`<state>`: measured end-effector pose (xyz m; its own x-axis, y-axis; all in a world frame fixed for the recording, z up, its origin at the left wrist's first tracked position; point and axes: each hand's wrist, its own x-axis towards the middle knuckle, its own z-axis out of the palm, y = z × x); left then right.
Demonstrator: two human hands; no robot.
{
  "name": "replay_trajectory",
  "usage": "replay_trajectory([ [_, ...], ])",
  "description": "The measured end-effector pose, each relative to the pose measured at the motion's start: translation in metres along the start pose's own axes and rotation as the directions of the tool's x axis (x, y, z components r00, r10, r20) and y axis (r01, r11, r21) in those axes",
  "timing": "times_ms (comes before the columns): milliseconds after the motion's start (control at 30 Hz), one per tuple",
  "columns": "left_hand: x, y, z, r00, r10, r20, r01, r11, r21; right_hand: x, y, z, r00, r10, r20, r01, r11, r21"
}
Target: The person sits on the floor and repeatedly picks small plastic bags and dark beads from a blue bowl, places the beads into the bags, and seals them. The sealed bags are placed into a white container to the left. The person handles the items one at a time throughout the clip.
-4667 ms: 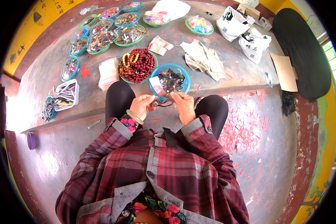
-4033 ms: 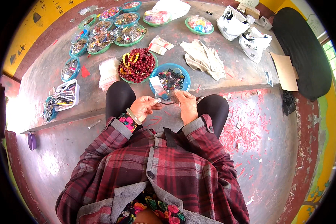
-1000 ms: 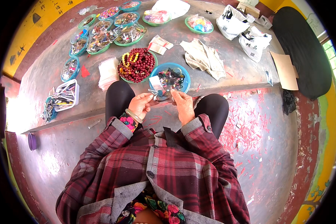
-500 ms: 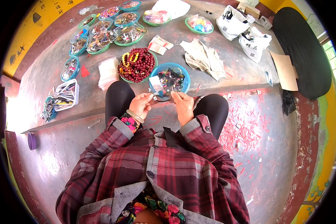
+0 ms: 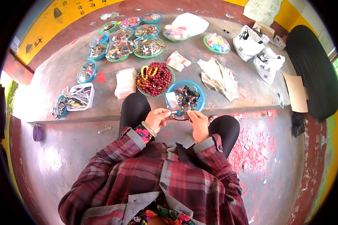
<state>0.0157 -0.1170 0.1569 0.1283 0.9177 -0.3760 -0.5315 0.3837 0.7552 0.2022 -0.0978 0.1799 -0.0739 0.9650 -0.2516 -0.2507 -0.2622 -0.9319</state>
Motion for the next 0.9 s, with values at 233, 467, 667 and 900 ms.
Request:
replay_trajectory([
  [233, -0.005, 0.013, 0.001, 0.998, -0.054, 0.023, 0.055, 0.997, -0.044, 0.003, 0.007, 0.0, 0.999, -0.03, 0.018, 0.03, 0.999, 0.013],
  [467, -0.007, 0.031, 0.003, 0.999, 0.028, 0.029, -0.03, 0.997, 0.074, -0.002, 0.001, 0.01, 0.995, -0.101, 0.0, 0.101, 0.994, 0.038],
  [667, -0.011, 0.057, -0.007, 0.99, 0.138, -0.003, -0.137, 0.987, 0.08, 0.001, 0.001, 0.011, 0.996, -0.075, 0.046, 0.074, 0.997, 0.031],
  [900, -0.007, 0.109, -0.087, 0.869, 0.381, -0.316, -0.406, 0.914, -0.014, 0.005, 0.003, 0.024, 0.997, 0.034, 0.074, -0.03, 0.998, -0.054],
])
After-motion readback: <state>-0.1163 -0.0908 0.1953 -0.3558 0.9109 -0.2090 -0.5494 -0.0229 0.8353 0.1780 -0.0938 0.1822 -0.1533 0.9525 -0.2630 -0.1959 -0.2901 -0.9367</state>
